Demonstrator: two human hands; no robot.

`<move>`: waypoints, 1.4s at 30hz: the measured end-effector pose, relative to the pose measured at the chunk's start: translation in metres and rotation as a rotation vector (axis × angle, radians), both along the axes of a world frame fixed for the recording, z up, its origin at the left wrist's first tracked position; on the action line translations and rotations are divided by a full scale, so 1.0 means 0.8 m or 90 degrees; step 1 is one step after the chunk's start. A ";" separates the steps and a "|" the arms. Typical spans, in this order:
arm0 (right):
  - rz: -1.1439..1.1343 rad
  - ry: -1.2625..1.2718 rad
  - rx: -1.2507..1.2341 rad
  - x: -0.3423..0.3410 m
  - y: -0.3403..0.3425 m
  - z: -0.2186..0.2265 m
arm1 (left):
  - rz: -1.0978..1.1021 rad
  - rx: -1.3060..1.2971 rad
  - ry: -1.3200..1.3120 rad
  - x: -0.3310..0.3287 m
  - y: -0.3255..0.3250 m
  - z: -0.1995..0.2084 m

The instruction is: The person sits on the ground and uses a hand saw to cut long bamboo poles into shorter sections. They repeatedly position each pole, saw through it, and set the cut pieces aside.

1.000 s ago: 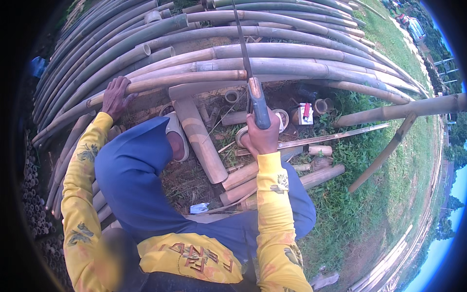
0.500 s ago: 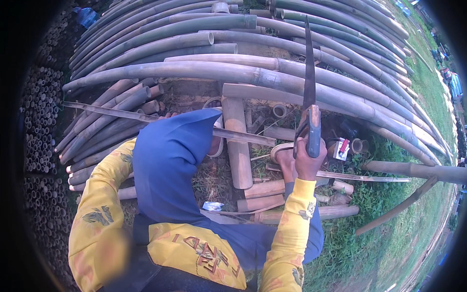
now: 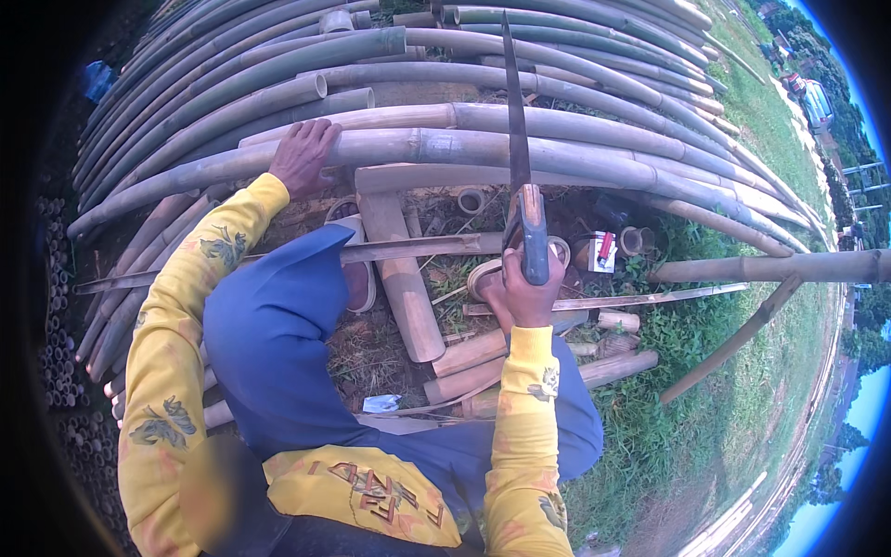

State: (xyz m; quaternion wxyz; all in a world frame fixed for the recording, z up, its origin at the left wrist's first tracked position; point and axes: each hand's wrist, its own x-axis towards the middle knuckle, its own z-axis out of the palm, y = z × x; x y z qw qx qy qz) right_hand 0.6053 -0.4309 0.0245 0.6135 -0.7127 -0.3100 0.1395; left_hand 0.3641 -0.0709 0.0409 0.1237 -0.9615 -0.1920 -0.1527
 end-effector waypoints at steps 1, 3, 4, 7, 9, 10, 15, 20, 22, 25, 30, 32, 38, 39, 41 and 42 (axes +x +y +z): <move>-0.007 -0.016 -0.006 -0.001 0.000 0.002 | 0.024 -0.021 0.061 0.006 0.008 -0.006; -0.015 -0.017 -0.003 -0.007 0.002 0.008 | 0.070 -0.051 0.133 0.010 0.022 -0.023; -0.018 -0.036 0.003 -0.011 0.003 0.011 | 0.061 -0.069 0.119 0.010 0.026 -0.024; -0.029 -0.052 0.004 -0.020 0.004 0.019 | 0.043 -0.118 0.092 0.008 0.027 -0.021; -0.039 -0.004 -0.020 -0.026 0.000 0.021 | 0.039 -0.144 0.097 0.002 0.019 0.003; -0.032 0.007 -0.018 -0.031 0.001 0.021 | 0.032 -0.136 0.092 -0.007 0.023 0.011; 0.022 -0.022 -0.051 -0.081 0.021 0.021 | 0.049 -0.137 0.122 -0.072 0.051 0.011; -0.009 0.084 -0.038 -0.097 0.041 0.011 | 0.085 -0.141 0.111 -0.074 0.058 -0.018; 0.000 -0.011 -0.018 -0.090 0.043 0.012 | 0.086 -0.130 0.093 -0.078 0.059 -0.030; 0.012 -0.027 -0.034 -0.090 0.042 0.021 | 0.066 -0.107 0.059 -0.077 0.061 -0.036; 0.011 -0.075 -0.110 -0.155 -0.069 0.014 | 0.047 -0.083 0.050 -0.080 0.061 -0.020; 0.007 -0.129 -0.167 -0.184 -0.103 0.023 | 0.053 -0.092 0.046 -0.079 0.058 -0.023; -0.019 -0.055 -0.081 -0.119 -0.003 0.038 | 0.048 -0.093 0.058 -0.071 0.064 -0.009; -0.019 -0.073 -0.066 -0.111 0.014 0.047 | 0.055 -0.105 0.060 -0.068 0.067 -0.002; -0.020 -0.135 -0.057 -0.101 0.024 0.052 | 0.062 -0.094 0.065 -0.064 0.073 0.018; -0.023 -0.181 -0.060 -0.097 0.020 0.053 | 0.052 -0.080 0.051 -0.063 0.077 0.030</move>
